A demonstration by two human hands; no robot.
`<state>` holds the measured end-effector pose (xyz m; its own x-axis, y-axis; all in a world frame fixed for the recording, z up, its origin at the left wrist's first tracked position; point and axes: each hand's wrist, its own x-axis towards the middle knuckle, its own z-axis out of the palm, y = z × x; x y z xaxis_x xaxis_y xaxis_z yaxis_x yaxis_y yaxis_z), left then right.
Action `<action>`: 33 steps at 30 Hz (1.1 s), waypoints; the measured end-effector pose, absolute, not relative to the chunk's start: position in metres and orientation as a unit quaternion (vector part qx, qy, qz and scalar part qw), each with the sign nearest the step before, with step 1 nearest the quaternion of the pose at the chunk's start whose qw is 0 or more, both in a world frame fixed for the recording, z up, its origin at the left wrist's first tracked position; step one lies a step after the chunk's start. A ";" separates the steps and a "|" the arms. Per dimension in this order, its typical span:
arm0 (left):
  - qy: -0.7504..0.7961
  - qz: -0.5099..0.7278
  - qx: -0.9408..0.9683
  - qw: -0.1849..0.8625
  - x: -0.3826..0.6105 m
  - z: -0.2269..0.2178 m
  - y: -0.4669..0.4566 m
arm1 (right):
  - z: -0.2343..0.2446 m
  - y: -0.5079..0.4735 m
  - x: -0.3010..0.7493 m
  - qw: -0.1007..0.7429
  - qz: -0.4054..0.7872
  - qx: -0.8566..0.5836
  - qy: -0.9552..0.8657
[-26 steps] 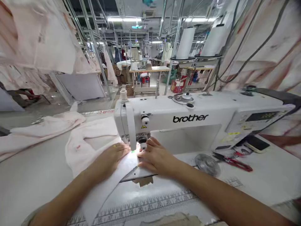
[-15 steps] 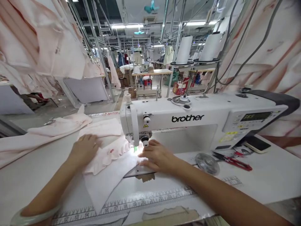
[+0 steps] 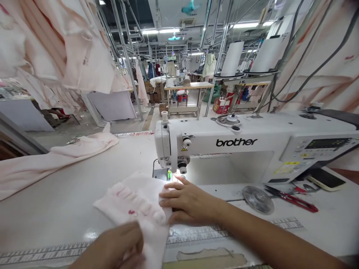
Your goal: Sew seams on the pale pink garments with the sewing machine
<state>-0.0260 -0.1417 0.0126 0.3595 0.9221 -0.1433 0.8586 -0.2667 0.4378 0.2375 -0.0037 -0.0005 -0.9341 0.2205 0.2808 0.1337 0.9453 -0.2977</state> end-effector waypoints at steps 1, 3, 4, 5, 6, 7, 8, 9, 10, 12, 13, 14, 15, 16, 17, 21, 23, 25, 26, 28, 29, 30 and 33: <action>0.537 0.080 0.816 0.199 -0.021 0.013 -0.128 | 0.000 -0.002 0.239 0.154 0.128 -0.093 -0.975; 0.506 0.087 0.852 0.103 -0.012 0.007 -0.104 | 0.000 0.000 0.241 0.157 0.108 -0.100 -0.976; 0.504 0.078 0.858 0.059 -0.008 0.000 -0.095 | -0.001 0.001 0.242 0.161 0.100 -0.106 -0.976; 0.511 0.063 0.857 0.022 -0.004 -0.007 -0.090 | -0.002 0.003 0.243 0.167 0.092 -0.113 -0.975; 0.523 0.047 0.851 -0.006 0.000 -0.014 -0.088 | -0.004 0.004 0.245 0.173 0.085 -0.119 -0.974; 0.536 0.032 0.843 -0.027 0.003 -0.020 -0.087 | -0.005 0.006 0.246 0.178 0.079 -0.124 -0.973; 0.545 0.022 0.837 -0.042 0.006 -0.024 -0.087 | -0.006 0.008 0.247 0.182 0.076 -0.126 -0.972; 0.546 0.019 0.836 -0.052 0.008 -0.024 -0.087 | -0.007 0.010 0.248 0.183 0.075 -0.128 -0.972; 0.539 0.021 0.840 -0.057 0.010 -0.023 -0.086 | -0.007 0.011 0.249 0.183 0.077 -0.130 -0.972; 0.513 0.035 0.856 -0.058 0.009 -0.015 -0.080 | -0.006 0.013 0.250 0.176 0.086 -0.133 -0.972; 0.497 0.042 0.865 -0.053 0.008 -0.011 -0.075 | -0.005 0.013 0.250 0.173 0.093 -0.136 -0.971; 0.481 0.047 0.874 -0.046 0.007 -0.008 -0.069 | -0.004 0.013 0.249 0.171 0.100 -0.138 -0.970; 0.468 0.052 0.881 -0.036 0.006 -0.007 -0.063 | -0.004 0.013 0.249 0.170 0.106 -0.141 -0.969; 0.461 0.054 0.885 -0.024 0.005 -0.008 -0.058 | -0.004 0.012 0.249 0.171 0.111 -0.145 -0.968; 0.461 0.053 0.886 -0.010 0.005 -0.009 -0.054 | -0.004 0.012 0.249 0.171 0.113 -0.149 -0.967; 0.484 0.051 0.872 0.043 0.006 -0.018 -0.048 | -0.006 0.014 0.250 0.168 0.102 -0.148 -0.969; 0.489 0.046 0.868 0.066 0.007 -0.019 -0.049 | -0.007 0.016 0.250 0.169 0.093 -0.142 -0.971; 0.493 0.049 0.865 0.082 0.007 -0.017 -0.049 | -0.008 0.017 0.251 0.172 0.087 -0.143 -0.971; 0.494 0.053 0.863 0.087 0.007 -0.016 -0.049 | -0.008 0.017 0.251 0.172 0.085 -0.144 -0.971; 0.501 0.058 0.858 0.099 0.008 -0.014 -0.049 | -0.007 0.017 0.250 0.170 0.084 -0.147 -0.971; 0.506 0.055 0.854 0.107 0.008 -0.012 -0.049 | -0.007 0.017 0.250 0.169 0.085 -0.147 -0.971; 0.511 0.051 0.850 0.116 0.008 -0.011 -0.049 | -0.007 0.017 0.250 0.169 0.086 -0.147 -0.971; 0.510 0.055 0.849 0.129 0.007 -0.005 -0.049 | -0.006 0.017 0.250 0.171 0.093 -0.148 -0.970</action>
